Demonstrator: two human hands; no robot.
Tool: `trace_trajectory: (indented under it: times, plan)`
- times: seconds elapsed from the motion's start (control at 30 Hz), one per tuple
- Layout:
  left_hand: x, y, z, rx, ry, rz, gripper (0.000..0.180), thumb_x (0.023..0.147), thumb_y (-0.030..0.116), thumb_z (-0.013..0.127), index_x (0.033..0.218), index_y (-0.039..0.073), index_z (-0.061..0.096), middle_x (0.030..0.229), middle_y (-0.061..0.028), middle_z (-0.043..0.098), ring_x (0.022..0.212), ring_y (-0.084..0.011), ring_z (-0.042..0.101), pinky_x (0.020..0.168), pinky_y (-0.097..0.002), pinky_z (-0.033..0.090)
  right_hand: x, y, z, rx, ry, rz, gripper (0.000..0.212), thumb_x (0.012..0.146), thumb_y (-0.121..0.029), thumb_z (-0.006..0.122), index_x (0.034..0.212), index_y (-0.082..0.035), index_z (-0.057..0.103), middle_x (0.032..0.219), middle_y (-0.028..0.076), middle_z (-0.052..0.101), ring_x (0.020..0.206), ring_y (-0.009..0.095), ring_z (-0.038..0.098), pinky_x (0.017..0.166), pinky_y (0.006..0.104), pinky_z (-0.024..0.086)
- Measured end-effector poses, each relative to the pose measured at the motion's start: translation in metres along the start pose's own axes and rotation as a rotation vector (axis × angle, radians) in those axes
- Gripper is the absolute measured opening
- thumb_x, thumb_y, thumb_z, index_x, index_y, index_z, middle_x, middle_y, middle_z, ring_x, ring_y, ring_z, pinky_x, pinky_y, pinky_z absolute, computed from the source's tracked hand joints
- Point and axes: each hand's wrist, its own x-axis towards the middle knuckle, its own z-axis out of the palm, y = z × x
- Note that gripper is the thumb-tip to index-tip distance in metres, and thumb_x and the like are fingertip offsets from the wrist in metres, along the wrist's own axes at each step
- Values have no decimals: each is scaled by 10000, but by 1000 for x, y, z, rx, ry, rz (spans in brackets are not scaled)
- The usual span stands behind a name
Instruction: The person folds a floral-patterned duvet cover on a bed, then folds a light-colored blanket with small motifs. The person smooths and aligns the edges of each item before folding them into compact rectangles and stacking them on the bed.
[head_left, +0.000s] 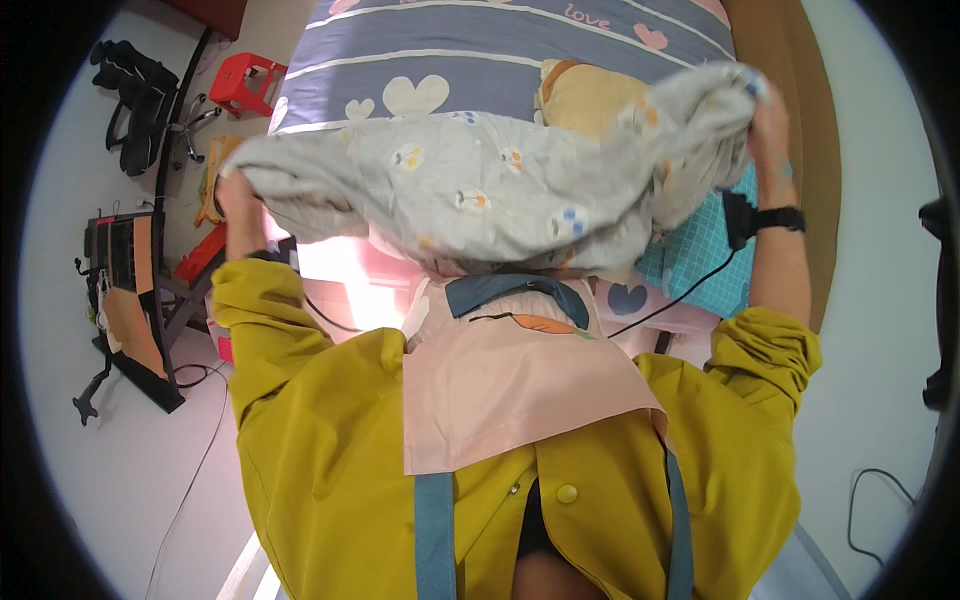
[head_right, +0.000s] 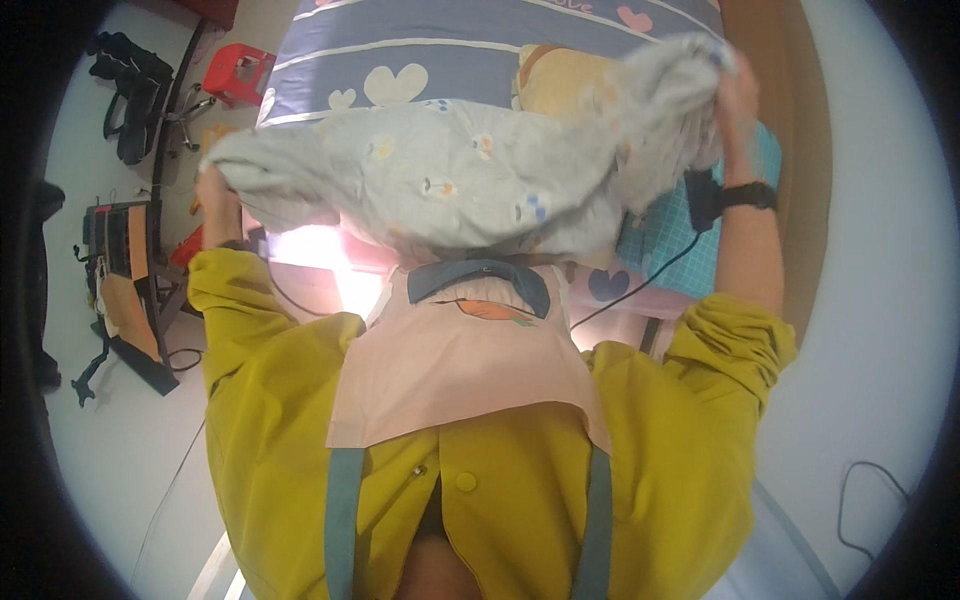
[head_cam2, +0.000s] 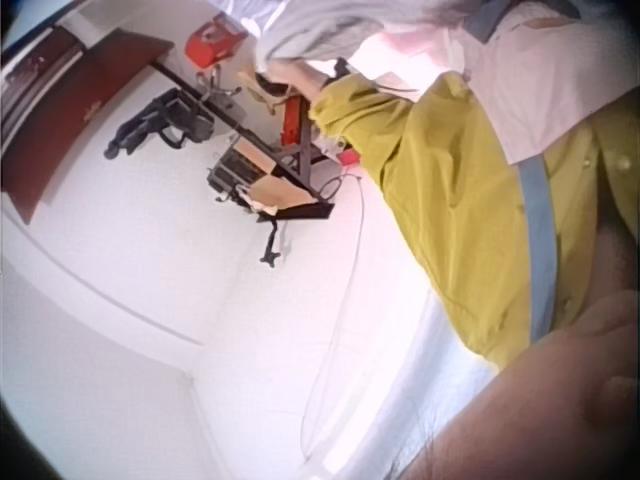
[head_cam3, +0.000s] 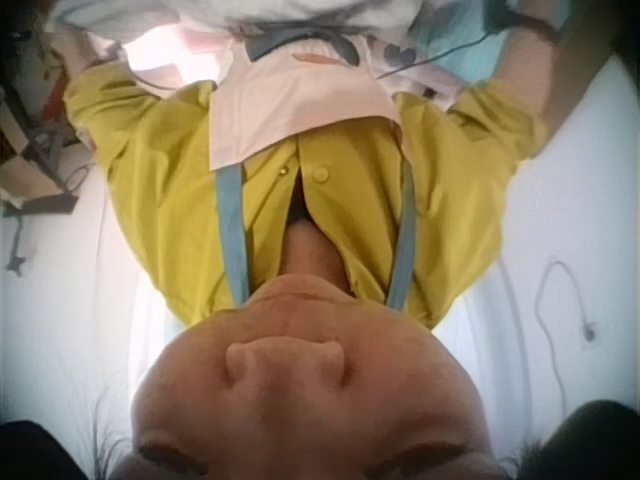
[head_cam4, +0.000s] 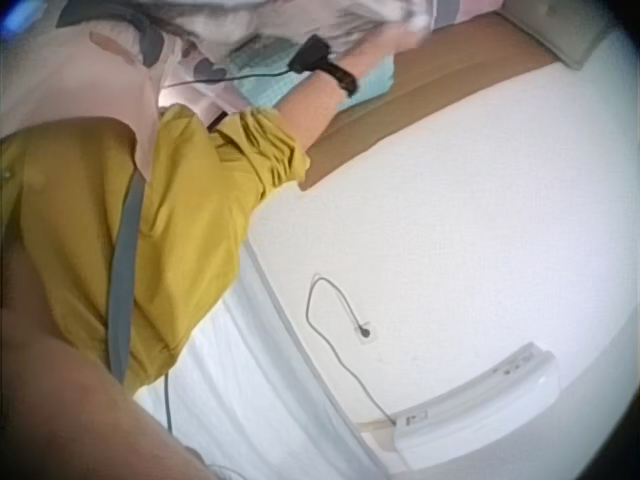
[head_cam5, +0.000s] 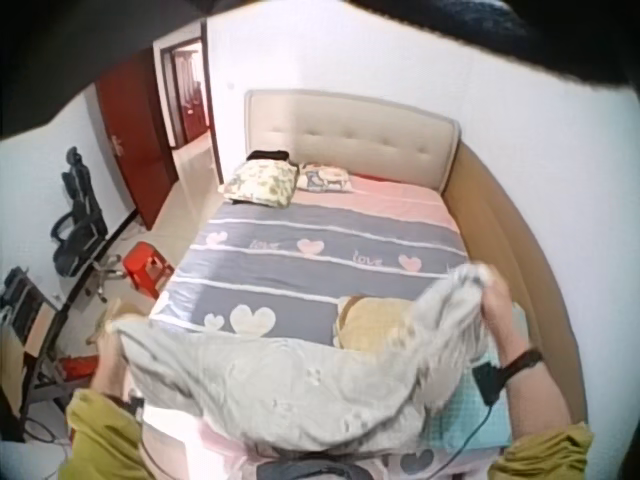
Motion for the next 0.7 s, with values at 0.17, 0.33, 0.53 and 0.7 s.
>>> trace_trajectory:
  times: [0.17,0.33,0.53,0.7]
  plan:
    - [-69,157,5,-121,-115,362,331,875,188,377,1075,-36,515,1064,-158,548,925,-239,573,791,-334,480,40,-163,-9,523,221,-114,271,902,-73,420,1168,-29,450,1042,116,555,947,202,552,841,342,474]
    - [-73,141,-51,-336,-421,104,393,887,256,431,1163,-21,467,1134,-142,525,1020,-234,538,850,-353,458,-11,-180,-38,-171,7,-456,369,789,-112,498,1145,-14,495,1109,88,530,1035,204,505,891,336,401]
    - [-78,-19,-94,914,-873,-142,609,701,272,674,1191,-14,454,1156,-160,494,991,-211,524,816,-323,434,-101,-56,2,738,-180,264,295,833,-155,501,1073,12,535,1090,77,523,1076,167,444,919,288,324]
    - [-130,-65,-39,689,-817,-194,492,814,320,564,1136,-43,480,1028,-129,564,902,-195,549,789,-287,425,-149,-38,68,445,-230,408,178,839,-173,531,941,-31,565,932,7,515,869,81,464,752,225,367]
